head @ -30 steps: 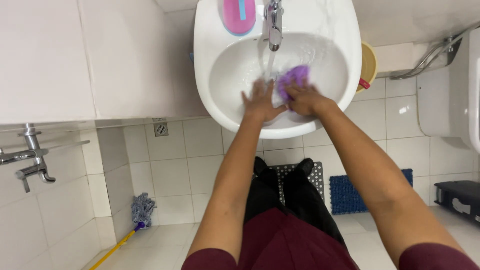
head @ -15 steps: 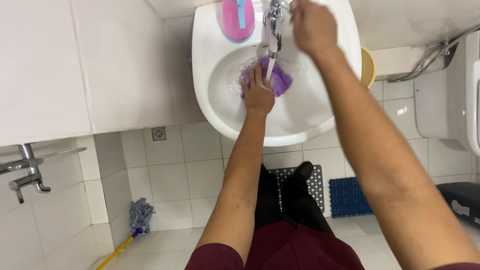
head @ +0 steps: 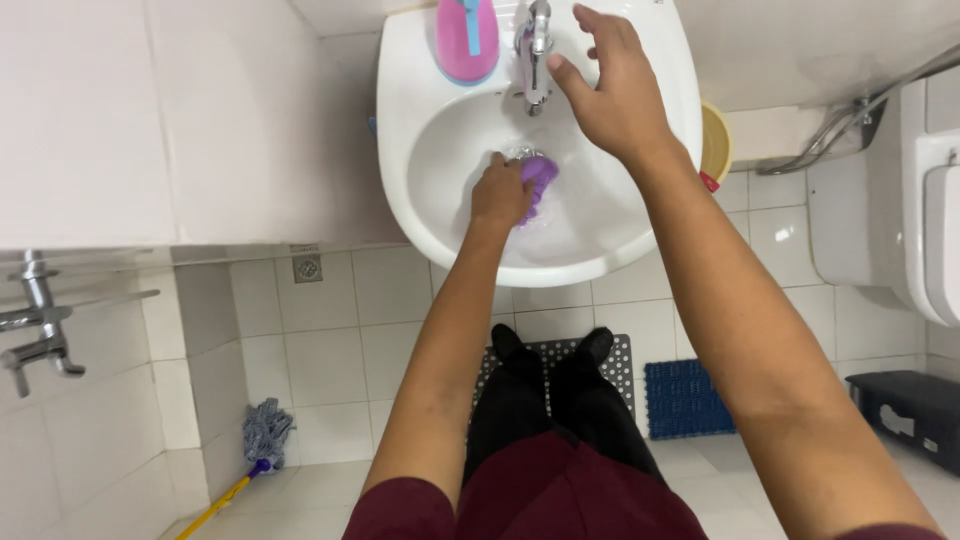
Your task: Mopping the floor and scrubbing the sink in a bathroom.
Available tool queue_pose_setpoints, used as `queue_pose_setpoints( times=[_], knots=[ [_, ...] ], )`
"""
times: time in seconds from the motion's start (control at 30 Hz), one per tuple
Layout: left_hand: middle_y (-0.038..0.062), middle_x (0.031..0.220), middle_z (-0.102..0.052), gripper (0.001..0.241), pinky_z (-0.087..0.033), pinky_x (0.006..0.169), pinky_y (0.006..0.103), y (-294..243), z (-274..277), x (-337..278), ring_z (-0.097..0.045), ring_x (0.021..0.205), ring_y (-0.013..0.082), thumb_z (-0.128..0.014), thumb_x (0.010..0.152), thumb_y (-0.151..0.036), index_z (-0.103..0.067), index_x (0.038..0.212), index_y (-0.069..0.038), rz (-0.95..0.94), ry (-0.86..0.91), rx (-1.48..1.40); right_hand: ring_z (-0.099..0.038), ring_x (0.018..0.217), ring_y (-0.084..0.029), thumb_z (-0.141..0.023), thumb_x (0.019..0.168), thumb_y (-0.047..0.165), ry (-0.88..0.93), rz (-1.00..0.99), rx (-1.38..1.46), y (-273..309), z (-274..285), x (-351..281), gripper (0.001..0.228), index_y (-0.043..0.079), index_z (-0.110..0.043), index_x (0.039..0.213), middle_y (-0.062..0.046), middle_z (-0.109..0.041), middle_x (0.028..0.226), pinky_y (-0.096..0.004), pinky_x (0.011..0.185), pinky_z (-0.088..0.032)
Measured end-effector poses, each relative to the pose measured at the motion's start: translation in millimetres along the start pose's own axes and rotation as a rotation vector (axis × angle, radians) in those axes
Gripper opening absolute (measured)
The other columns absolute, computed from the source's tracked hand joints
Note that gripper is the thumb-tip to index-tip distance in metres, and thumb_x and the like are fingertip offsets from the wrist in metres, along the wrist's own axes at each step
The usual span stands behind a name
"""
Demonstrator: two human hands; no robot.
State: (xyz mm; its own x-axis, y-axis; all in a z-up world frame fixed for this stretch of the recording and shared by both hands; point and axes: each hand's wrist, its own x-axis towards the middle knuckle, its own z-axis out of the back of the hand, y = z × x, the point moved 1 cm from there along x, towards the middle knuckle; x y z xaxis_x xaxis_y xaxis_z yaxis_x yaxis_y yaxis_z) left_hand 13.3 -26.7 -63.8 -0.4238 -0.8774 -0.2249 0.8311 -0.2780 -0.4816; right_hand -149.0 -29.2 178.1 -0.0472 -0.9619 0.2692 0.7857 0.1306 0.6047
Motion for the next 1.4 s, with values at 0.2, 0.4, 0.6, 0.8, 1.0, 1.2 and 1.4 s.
queue_pose_setpoints(
  times=[0.2,0.4,0.6,0.8,1.0,1.2,1.4],
  knots=[
    [0.02,0.11,-0.074,0.033,-0.057,0.092,0.0426,-7.2,84.0,-54.3,-0.071,0.106,0.0343,-0.065,0.099,-0.028,-0.063,0.118,-0.002,0.211,-0.186,-0.586,-0.073,0.109,-0.021,-0.06,0.104,0.041,0.169,-0.421,0.19,9.9,-32.3,-34.5,0.042,0.007,-0.07,0.126,-0.011,-0.075,0.117,-0.034,0.097,-0.055],
    [0.017,0.133,-0.061,0.054,-0.036,0.109,0.0558,-70.8,61.4,-59.8,-0.056,0.125,0.0398,-0.044,0.1,-0.037,-0.054,0.144,-0.008,0.433,-0.19,-1.212,-0.059,0.098,-0.03,-0.049,0.096,0.056,0.247,-1.147,1.21,28.7,-100.5,-88.2,0.058,0.023,-0.044,0.143,-0.006,-0.055,0.123,-0.051,0.082,-0.051],
    [0.016,0.164,-0.035,0.051,-0.008,0.12,0.0643,-82.7,69.2,-79.8,-0.024,0.153,0.0425,-0.041,0.103,-0.044,-0.06,0.138,-0.014,0.164,-0.381,-0.176,-0.067,0.104,-0.022,-0.074,0.09,0.034,0.022,-0.865,1.542,-54.4,-128.0,-98.0,0.058,0.016,-0.051,0.141,-0.012,-0.064,0.12,-0.036,0.092,-0.059],
    [0.021,0.155,-0.043,0.066,-0.011,0.118,0.0659,-73.8,74.4,-116.1,-0.03,0.148,0.041,-0.056,0.094,-0.04,-0.049,0.145,0.001,0.188,-0.175,0.159,-0.05,0.058,-0.015,-0.073,0.095,0.04,-0.004,-0.979,0.683,-55.6,-114.1,-65.6,0.043,0.0,-0.068,0.081,-0.003,-0.058,0.066,-0.032,0.055,-0.044],
    [0.015,0.139,-0.061,0.057,-0.045,0.105,0.0522,-82.8,99.0,-122.7,-0.061,0.124,0.0326,-0.055,0.102,-0.042,-0.051,0.145,-0.005,0.122,-0.152,-0.062,-0.046,0.049,-0.017,-0.057,0.088,0.018,-0.019,-1.03,0.74,-65.7,-132.0,-64.5,0.022,0.003,-0.059,0.071,-0.004,-0.053,0.061,-0.036,0.042,-0.037],
    [0.01,0.126,-0.069,0.05,-0.058,0.072,0.0424,-80.3,80.6,-120.2,-0.072,0.088,0.0313,-0.06,0.098,-0.026,-0.056,0.146,-0.011,-0.05,-0.306,-0.238,-0.053,0.06,-0.015,-0.065,0.096,0.028,0.05,-1.117,1.273,-30.4,-112.0,-80.9,0.024,0.006,-0.061,0.088,-0.002,-0.057,0.075,-0.032,0.049,-0.043],
    [0.006,0.132,-0.072,0.034,-0.052,0.096,0.0436,-76.0,78.4,-137.0,-0.074,0.101,0.0214,-0.061,0.101,-0.019,-0.065,0.134,-0.015,-0.174,-0.385,-0.182,-0.061,0.055,-0.02,-0.046,0.094,0.057,0.116,-1.202,1.205,15.7,-70.5,-84.5,0.052,0.009,-0.066,0.094,-0.006,-0.064,0.077,-0.033,0.043,-0.048]
  ],
)
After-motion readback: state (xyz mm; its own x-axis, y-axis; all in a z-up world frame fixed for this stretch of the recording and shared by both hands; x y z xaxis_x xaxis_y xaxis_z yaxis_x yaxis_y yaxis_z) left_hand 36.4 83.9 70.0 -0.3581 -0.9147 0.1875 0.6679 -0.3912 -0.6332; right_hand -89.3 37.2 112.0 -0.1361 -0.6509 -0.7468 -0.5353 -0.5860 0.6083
